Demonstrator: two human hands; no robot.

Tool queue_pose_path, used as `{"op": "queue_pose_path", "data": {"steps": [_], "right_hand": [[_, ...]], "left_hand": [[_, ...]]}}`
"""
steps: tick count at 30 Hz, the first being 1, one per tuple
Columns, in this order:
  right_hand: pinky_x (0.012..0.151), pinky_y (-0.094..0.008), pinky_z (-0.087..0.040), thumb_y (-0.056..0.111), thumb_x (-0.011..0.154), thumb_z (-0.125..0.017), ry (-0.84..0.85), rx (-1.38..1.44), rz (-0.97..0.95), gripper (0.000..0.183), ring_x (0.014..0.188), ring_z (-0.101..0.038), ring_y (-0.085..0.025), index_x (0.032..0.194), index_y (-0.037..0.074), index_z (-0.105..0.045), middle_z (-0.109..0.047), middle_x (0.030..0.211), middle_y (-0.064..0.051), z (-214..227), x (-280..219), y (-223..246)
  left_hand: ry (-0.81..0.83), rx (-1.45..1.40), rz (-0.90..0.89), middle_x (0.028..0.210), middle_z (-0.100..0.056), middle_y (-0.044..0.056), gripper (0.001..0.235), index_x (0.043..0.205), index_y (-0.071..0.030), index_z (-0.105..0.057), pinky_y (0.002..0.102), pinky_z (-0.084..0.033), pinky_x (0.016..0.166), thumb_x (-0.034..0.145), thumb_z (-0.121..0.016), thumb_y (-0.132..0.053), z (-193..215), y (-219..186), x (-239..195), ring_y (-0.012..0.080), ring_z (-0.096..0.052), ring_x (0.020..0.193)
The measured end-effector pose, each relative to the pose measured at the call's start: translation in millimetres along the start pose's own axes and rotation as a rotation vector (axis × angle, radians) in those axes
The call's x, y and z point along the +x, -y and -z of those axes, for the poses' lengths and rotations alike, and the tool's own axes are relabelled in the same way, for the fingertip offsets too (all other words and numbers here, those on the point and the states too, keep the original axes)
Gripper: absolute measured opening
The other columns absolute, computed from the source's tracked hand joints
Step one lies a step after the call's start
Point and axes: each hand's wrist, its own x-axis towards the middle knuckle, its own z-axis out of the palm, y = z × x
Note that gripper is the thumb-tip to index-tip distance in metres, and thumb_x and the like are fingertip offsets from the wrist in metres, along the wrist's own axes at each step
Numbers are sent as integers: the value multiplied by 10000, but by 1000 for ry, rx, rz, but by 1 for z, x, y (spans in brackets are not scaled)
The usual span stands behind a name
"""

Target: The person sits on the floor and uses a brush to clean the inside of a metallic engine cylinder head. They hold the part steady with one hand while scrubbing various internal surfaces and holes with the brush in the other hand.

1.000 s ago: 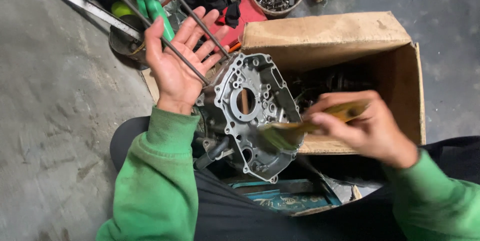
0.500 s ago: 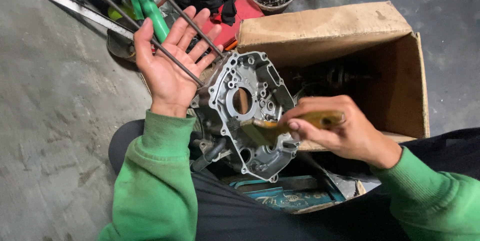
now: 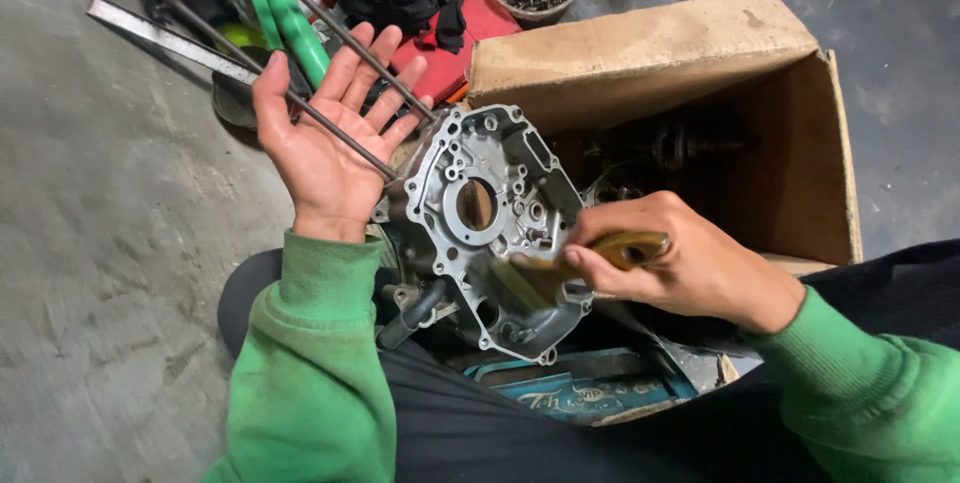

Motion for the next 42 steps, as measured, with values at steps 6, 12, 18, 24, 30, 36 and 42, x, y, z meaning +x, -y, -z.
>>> {"op": "queue_pose_path", "data": {"steps": [6,12,18,24,30,36,42], "right_hand": [[385,-109,-530,221,1007,-581,-94,103,113,186,548,-689,-59,1034,112,-729,-764,840,-21,-6,-12,-21],[548,-273,-501,257,988,-592,-80,-40,101,246,627,-662,-146,1012,51,-725,-734,836,-39,2,1,10],[383,-179,-457,277,977,-599,0,32,36,243,496,-591,-76,980,91,-753,-722,739,-3,5,-7,-1],[499,-235,-444,245,966,-622,-60,49,80,256,588,-580,-113,1107,75,-751,-714,814,-31,6,-1,9],[362,-193,-379,337,1008,-548,136,9,48,339,447,-494,-68,808,115,-709,-631,672,12,14,-5,-1],[492,-197,-520,226,964,-624,-74,55,65,243,628,-674,-101,1111,75,-746,-759,876,-41,9,-6,8],[451,-186,-549,288,973,-593,-2,57,20,291,608,-683,-89,1161,121,-738,-752,893,-22,9,-6,3]], "left_hand": [[42,49,-16,1495,-603,153,876,1437,-33,-563,508,-481,1061,721,-522,-537,1,1,0,409,-615,1364],[-8,15,2,1476,-614,154,853,1413,-34,-570,493,-482,1068,718,-519,-526,-3,0,-2,404,-627,1335],[19,36,-3,1470,-628,137,850,1398,-49,-598,477,-481,1063,703,-537,-535,1,0,1,389,-633,1353],[15,28,0,1471,-621,150,874,1416,-33,-578,494,-483,1084,694,-542,-525,-1,1,-1,395,-631,1342],[0,30,13,1476,-629,128,880,1396,-57,-597,457,-480,1069,658,-553,-535,-2,-1,-1,387,-629,1367],[39,64,-15,1481,-629,133,877,1409,-54,-596,446,-503,1002,678,-554,-537,1,1,-1,387,-643,1351],[34,28,0,1494,-612,145,869,1400,-49,-590,456,-481,1009,683,-555,-540,4,1,1,397,-628,1354]]}}
